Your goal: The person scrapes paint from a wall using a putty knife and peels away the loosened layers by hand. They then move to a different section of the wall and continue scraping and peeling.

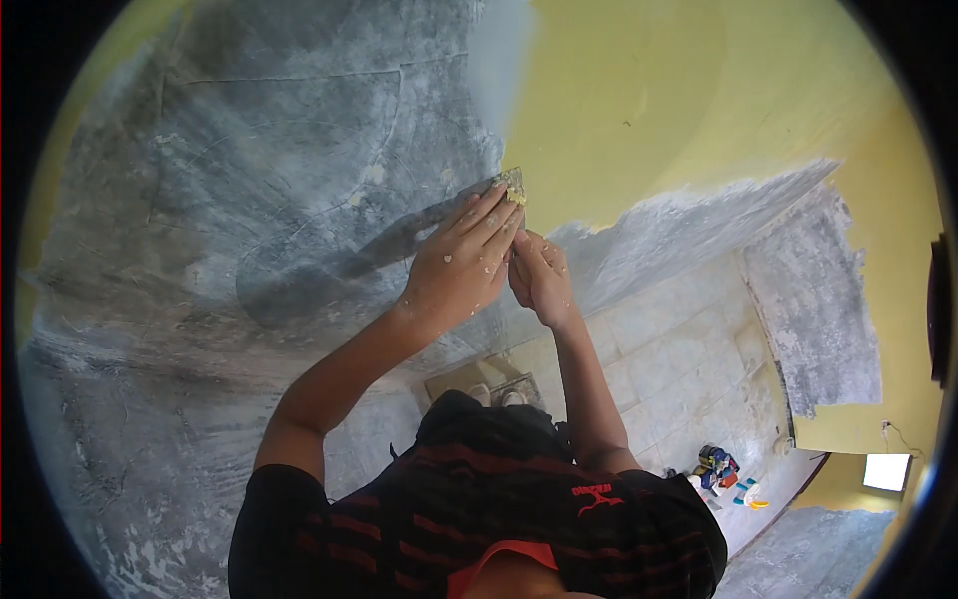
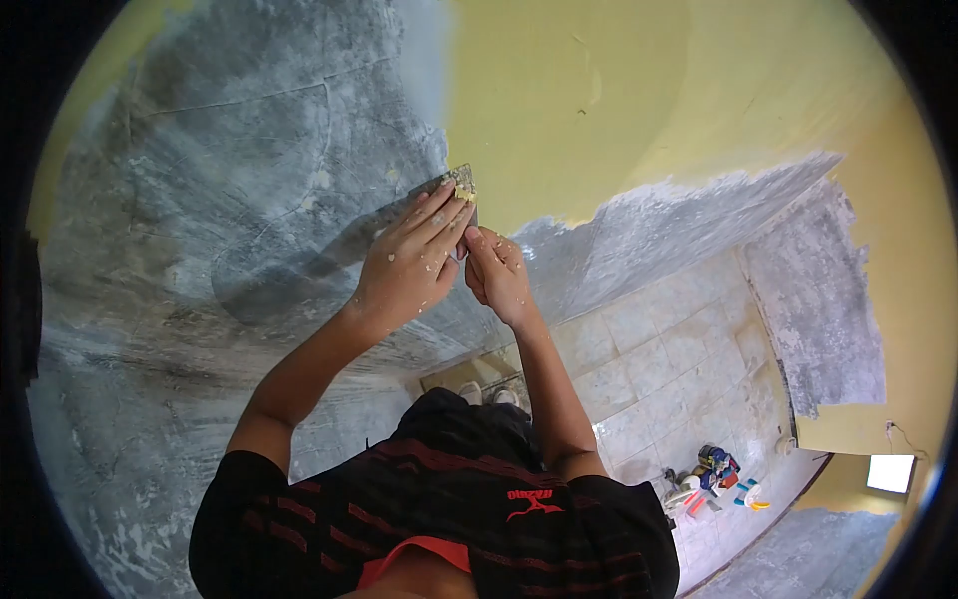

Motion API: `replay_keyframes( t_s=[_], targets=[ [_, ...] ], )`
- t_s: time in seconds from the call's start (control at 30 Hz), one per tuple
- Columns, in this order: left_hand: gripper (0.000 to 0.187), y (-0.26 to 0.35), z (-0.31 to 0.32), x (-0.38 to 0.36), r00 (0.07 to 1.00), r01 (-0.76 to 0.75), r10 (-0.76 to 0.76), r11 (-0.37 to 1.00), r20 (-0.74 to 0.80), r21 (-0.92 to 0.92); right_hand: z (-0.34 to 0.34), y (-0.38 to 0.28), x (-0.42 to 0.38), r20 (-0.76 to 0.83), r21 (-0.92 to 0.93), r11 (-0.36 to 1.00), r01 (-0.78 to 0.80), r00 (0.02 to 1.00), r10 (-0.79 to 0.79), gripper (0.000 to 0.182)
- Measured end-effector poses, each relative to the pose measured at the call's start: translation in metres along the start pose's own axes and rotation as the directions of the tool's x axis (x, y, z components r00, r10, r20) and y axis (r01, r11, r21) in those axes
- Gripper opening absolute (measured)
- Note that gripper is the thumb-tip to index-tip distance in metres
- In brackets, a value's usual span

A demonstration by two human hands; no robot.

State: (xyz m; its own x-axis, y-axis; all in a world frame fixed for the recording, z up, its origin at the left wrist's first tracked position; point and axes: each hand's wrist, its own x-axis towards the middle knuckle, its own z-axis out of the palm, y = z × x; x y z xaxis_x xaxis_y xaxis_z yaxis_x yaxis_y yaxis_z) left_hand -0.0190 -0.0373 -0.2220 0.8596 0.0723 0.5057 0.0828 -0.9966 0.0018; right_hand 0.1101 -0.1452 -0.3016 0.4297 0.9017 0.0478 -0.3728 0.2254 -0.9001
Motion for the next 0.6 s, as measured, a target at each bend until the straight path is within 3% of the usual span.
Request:
replay_keyframes(
  t_s=[0.17,0.43,0.6],
  targets=[
    [0.061,-0.006,-0.005,0.000,0.994,-0.045,0.038,0.997,0.103,0.068,0.002,0.016,0.006,-0.001,0.056,0.997,0.044,0.999,-0.044,0.040],
    [0.064,-0.017,-0.044,0.033,0.992,-0.124,0.114,0.963,0.054,0.241,0.033,-0.030,0.030,0.027,0.123,0.982,0.146,0.988,-0.150,0.040],
    [0.066,-0.014,-0.048,0.026,0.985,-0.142,0.118,0.969,0.125,0.204,0.034,-0.018,0.013,-0.033,0.145,0.986,0.085,0.996,-0.081,0.040]
  ],
)
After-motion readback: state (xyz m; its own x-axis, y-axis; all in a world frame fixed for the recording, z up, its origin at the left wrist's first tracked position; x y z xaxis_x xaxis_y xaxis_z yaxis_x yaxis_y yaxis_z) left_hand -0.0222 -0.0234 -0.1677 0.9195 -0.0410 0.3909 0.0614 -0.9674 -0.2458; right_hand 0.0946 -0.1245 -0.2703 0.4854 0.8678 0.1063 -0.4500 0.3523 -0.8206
